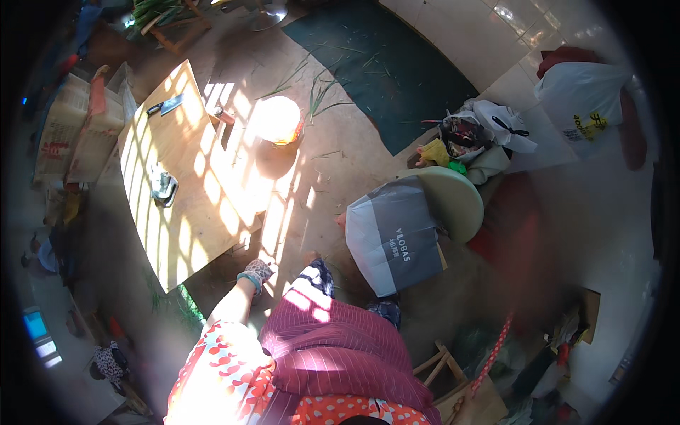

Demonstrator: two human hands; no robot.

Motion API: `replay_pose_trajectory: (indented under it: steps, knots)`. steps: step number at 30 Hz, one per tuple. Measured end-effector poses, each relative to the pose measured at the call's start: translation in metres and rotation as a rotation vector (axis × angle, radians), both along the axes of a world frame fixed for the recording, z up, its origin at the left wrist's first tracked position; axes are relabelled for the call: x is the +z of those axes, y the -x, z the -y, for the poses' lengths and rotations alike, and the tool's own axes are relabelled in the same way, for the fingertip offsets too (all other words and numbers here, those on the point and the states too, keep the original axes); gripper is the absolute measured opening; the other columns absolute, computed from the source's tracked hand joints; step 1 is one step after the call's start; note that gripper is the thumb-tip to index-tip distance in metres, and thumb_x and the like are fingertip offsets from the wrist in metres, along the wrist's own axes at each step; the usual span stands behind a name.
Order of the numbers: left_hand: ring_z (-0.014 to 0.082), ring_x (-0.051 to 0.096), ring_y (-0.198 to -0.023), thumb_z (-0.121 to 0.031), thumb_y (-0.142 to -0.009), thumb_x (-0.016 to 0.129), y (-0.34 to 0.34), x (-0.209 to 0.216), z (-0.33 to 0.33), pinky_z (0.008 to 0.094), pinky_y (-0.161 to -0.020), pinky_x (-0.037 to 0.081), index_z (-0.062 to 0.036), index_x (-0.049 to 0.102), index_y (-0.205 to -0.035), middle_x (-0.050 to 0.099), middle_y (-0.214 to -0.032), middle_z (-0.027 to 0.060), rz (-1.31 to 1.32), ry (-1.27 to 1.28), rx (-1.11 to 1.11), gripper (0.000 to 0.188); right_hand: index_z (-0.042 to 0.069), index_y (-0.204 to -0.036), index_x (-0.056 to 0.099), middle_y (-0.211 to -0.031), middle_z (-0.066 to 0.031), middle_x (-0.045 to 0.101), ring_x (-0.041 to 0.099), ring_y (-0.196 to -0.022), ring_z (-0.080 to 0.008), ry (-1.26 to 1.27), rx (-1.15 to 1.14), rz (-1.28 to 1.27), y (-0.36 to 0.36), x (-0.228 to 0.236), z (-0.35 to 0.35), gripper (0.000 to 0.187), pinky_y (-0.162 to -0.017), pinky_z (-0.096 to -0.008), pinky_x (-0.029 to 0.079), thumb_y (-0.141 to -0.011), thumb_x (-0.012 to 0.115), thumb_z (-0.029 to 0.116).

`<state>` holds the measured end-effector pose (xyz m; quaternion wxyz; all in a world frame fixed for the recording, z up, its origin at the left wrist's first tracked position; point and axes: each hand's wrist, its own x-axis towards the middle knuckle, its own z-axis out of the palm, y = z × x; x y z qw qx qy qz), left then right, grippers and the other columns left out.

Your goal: The person sweeps debris on a tiled floor using a red broom and a dustpan. They move a green mat aside, sweep the area, then replace the mat and continue sweeping around crates and boxes.

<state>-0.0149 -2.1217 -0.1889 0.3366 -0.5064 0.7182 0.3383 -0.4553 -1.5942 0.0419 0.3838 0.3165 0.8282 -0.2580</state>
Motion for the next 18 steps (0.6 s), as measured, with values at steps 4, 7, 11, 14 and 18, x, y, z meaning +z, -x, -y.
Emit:
replay_pose_trajectory:
  steps: [4, 7, 11, 14, 18]
  knots:
    - [0.0272, 0.056, -0.1, -0.031, -0.079, 0.057, -0.029, 0.006, 0.045, 0.0348, -0.089, 0.042, -0.0071, 0.056, -0.113, 0.059, -0.108, 0.0135, -0.376, 0.053, 0.414, 0.041, 0.016, -0.124, 0.045, -0.057, 0.0025, 0.042, 0.036, -0.039, -0.0062, 0.102, 0.147, -0.311, -0.065, 0.036, 0.093, 0.036, -0.034, -0.0215, 0.028, -0.089, 0.048, 0.024]
    - [0.027, 0.056, -0.102, -0.032, -0.08, 0.056, -0.051, 0.018, 0.056, 0.0353, -0.088, 0.042, -0.0064, 0.057, -0.111, 0.06, -0.107, 0.0117, -0.479, 0.066, 0.525, 0.04, 0.013, -0.122, 0.046, -0.055, 0.0035, 0.041, 0.034, -0.038, -0.0047, 0.207, 0.127, -0.402, -0.081, 0.048, 0.176, 0.036, -0.034, -0.0193, 0.026, -0.087, 0.051, 0.023]
    - [0.0292, 0.054, -0.105, -0.031, -0.081, 0.055, -0.09, 0.014, 0.063, 0.0373, -0.09, 0.041, -0.0022, 0.059, -0.107, 0.059, -0.109, 0.015, -0.516, 0.102, 0.614, 0.039, 0.008, -0.122, 0.047, -0.058, 0.0039, 0.043, 0.036, -0.041, -0.0044, 0.405, 0.321, -0.459, -0.081, 0.061, 0.248, 0.039, -0.035, -0.0189, 0.028, -0.084, 0.055, 0.017]
    - [0.0236, 0.058, -0.093, -0.022, -0.08, 0.059, -0.111, 0.001, 0.064, 0.0322, -0.084, 0.043, 0.0002, 0.058, -0.107, 0.062, -0.1, 0.0139, -0.622, -0.01, 0.885, 0.035, 0.006, -0.122, 0.047, -0.062, 0.0051, 0.044, 0.039, -0.045, -0.0041, 0.375, 0.403, -0.414, -0.076, 0.064, 0.287, 0.042, -0.038, -0.0183, 0.03, -0.082, 0.058, 0.013]
    - [0.0227, 0.058, -0.092, -0.02, -0.081, 0.059, -0.135, -0.005, 0.058, 0.0301, -0.084, 0.044, 0.0033, 0.056, -0.109, 0.062, -0.102, 0.0145, -0.607, 0.004, 1.085, 0.037, 0.006, -0.123, 0.048, -0.063, 0.0045, 0.046, 0.04, -0.046, -0.0044, 0.484, 0.505, -0.306, -0.067, 0.043, 0.348, 0.045, -0.039, -0.0186, 0.031, -0.08, 0.06, 0.014]
